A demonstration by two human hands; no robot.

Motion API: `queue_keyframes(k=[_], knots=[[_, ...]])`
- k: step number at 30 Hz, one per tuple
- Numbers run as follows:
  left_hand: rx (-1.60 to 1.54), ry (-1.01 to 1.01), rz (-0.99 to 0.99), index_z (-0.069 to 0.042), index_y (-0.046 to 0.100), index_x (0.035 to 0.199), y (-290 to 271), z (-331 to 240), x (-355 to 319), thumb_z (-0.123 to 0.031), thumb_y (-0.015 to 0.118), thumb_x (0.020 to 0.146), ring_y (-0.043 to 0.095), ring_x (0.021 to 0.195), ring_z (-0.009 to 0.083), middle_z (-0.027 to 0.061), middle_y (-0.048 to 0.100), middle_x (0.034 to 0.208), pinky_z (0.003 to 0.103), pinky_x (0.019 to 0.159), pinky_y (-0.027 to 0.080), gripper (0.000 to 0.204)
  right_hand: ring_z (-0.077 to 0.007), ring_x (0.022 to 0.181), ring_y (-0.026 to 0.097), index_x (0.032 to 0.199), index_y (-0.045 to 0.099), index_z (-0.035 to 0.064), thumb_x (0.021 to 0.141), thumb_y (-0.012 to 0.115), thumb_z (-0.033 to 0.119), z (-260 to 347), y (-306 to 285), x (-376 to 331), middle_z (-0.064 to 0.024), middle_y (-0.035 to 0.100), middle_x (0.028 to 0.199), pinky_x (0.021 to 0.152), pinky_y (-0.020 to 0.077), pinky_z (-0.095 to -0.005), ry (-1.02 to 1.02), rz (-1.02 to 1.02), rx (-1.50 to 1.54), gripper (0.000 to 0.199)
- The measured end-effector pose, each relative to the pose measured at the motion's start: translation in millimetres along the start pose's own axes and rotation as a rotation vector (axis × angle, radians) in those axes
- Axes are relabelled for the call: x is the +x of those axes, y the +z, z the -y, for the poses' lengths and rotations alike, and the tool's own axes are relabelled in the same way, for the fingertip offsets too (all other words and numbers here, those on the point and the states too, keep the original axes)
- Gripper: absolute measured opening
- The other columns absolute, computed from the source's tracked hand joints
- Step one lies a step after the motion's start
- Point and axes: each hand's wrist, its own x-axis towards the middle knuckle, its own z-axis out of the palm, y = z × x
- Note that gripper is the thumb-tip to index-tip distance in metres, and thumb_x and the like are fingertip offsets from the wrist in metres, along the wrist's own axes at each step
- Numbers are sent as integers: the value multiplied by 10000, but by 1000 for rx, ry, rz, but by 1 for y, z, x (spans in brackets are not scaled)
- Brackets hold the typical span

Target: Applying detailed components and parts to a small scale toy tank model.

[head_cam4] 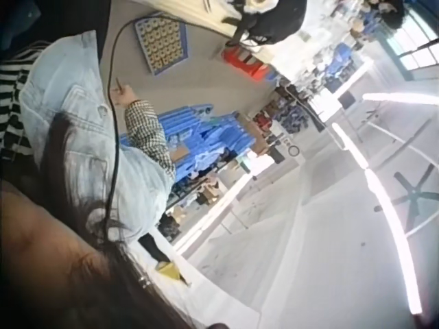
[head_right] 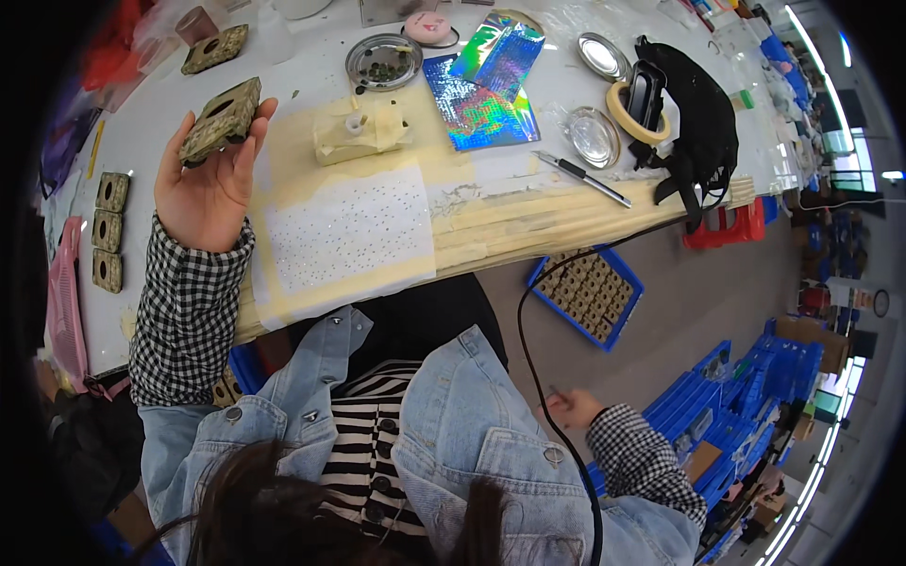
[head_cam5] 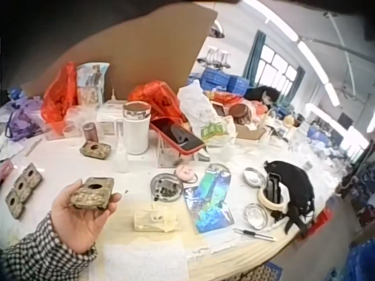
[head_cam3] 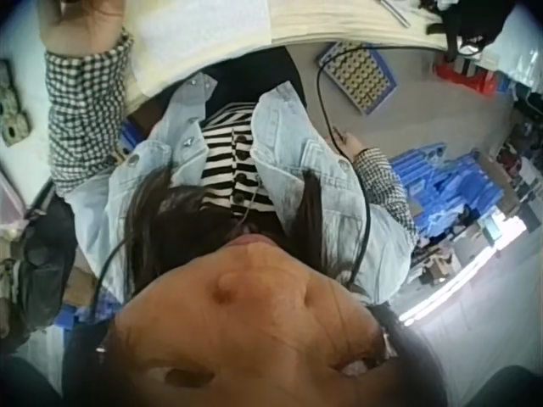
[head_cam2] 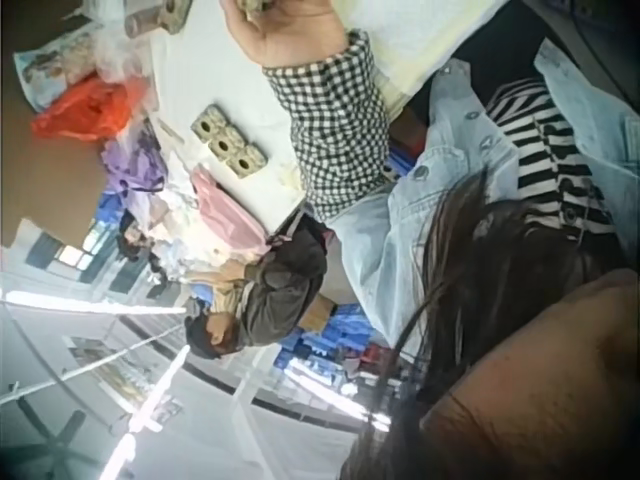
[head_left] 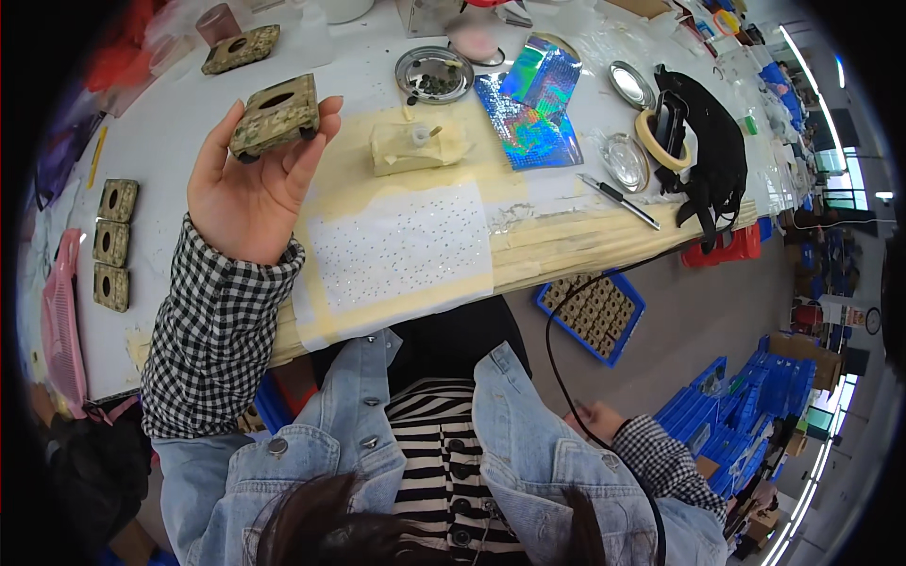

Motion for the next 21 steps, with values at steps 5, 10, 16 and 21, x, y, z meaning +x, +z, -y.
queue_keyframes(k=[5, 10, 16, 21], knots=[[-14, 20, -25, 125, 199, 1343, -3, -5, -2, -235, 344, 969, 451, 1203, 372, 358, 266, 1361, 368, 988, 457, 538, -124, 872, 546, 1084, 568, 19, 863, 622, 272, 82, 26, -27, -40, 619, 956, 805, 429, -280, -281, 83, 289, 340], [-15, 29, -47, 125, 217, 1338, -2, -5, -1, -241, 339, 969, 467, 1187, 373, 355, 288, 1351, 368, 979, 464, 534, -112, 889, 528, 1082, 560, 12, 872, 618, 282, 80, 14, -34, -30, 616, 955, 798, 423, -277, -403, 220, 400, 347], [-36, 75, -63, 161, 327, 1256, 5, -1, 1, -236, 355, 961, 525, 1113, 385, 380, 399, 1246, 380, 938, 500, 495, -206, 1124, 481, 1228, 477, -26, 952, 471, 311, 98, -17, -45, -129, 547, 1222, 939, 385, -335, -412, 369, 95, 436], [-43, 76, -100, 151, 334, 1254, 7, -1, 0, -241, 365, 958, 521, 1119, 382, 369, 408, 1245, 384, 932, 503, 492, -206, 1106, 489, 1225, 481, -25, 947, 475, 320, 87, -24, -42, -129, 553, 1208, 924, 394, -333, -324, 398, -4, 443]])
